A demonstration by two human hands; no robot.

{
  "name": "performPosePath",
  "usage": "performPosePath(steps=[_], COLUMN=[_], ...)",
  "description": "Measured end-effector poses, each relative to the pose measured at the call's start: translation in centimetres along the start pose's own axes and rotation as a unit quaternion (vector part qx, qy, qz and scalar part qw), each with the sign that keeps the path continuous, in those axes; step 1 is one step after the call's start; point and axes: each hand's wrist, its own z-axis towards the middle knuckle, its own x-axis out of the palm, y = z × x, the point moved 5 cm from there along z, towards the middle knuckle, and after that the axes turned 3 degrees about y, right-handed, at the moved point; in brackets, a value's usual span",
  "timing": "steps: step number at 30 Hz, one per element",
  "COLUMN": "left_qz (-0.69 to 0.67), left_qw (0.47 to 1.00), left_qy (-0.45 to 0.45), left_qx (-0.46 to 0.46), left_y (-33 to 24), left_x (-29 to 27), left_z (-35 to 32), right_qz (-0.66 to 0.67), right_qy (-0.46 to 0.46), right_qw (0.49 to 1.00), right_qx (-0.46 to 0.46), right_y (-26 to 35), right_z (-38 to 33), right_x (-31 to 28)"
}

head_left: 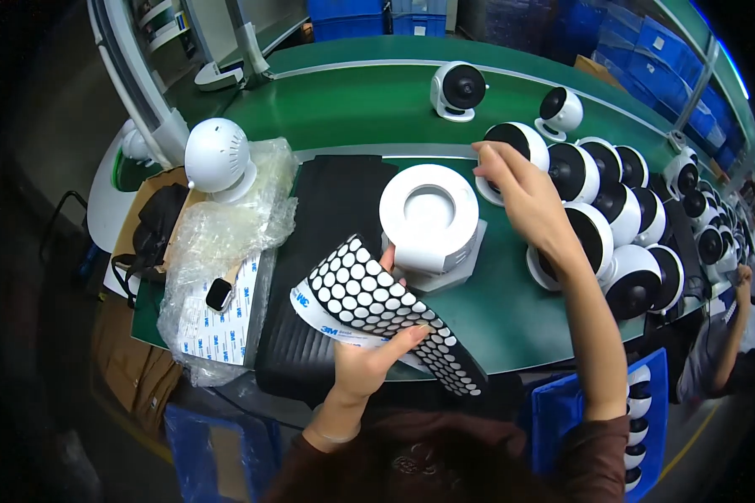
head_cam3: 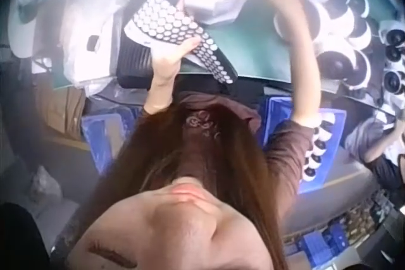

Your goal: Applying adhesive covers to security camera housings and organizing components on an assembly line.

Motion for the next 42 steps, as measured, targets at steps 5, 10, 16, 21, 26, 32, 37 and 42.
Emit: performPosePath(steps=[5, 10, 16, 21, 26, 32, 37, 42], left_qz=[0.053, 0.039, 0.051, 0.046, -0.004, 0.171, 0.254, 0.267], left_qw=[0.999, 0.998, 0.980, 0.982, 0.998, 0.975, 0.959, 0.955], left_qy=[-0.014, -0.025, -0.174, -0.167, -0.047, -0.067, -0.043, -0.074], left_qx=[0.004, 0.044, 0.087, 0.071, 0.047, 0.123, 0.121, 0.104], left_y=[0.5, 0.5, -1.3, -0.1, 1.8, 0.8, 1.2, 0.6], left_x=[-0.6, -0.3, -1.8, -1.1, 1.2, 1.4, 1.2, 1.4], left_z=[-0.2, 0.5, -1.2, -1.4, -1.6, -0.7, -0.9, -1.0], right_qz=[0.118, 0.124, 0.076, 0.206, 0.261, 0.111, 0.103, 0.066], right_qy=[0.052, 0.084, -0.006, 0.064, 0.071, -0.109, -0.100, -0.138], right_qw=[0.987, 0.983, 0.985, 0.975, 0.962, 0.967, 0.975, 0.966], right_qx=[-0.094, -0.105, -0.152, -0.048, -0.043, -0.204, -0.170, -0.208], right_y=[0.8, -0.5, 3.1, 2.0, 1.7, 3.2, 2.8, 3.4], right_z=[-1.9, -1.9, -7.4, -9.0, -8.9, -9.5, -9.2, -9.5], right_x=[4.1, 3.8, 0.7, 4.3, 4.4, 3.0, 3.7, 4.0])
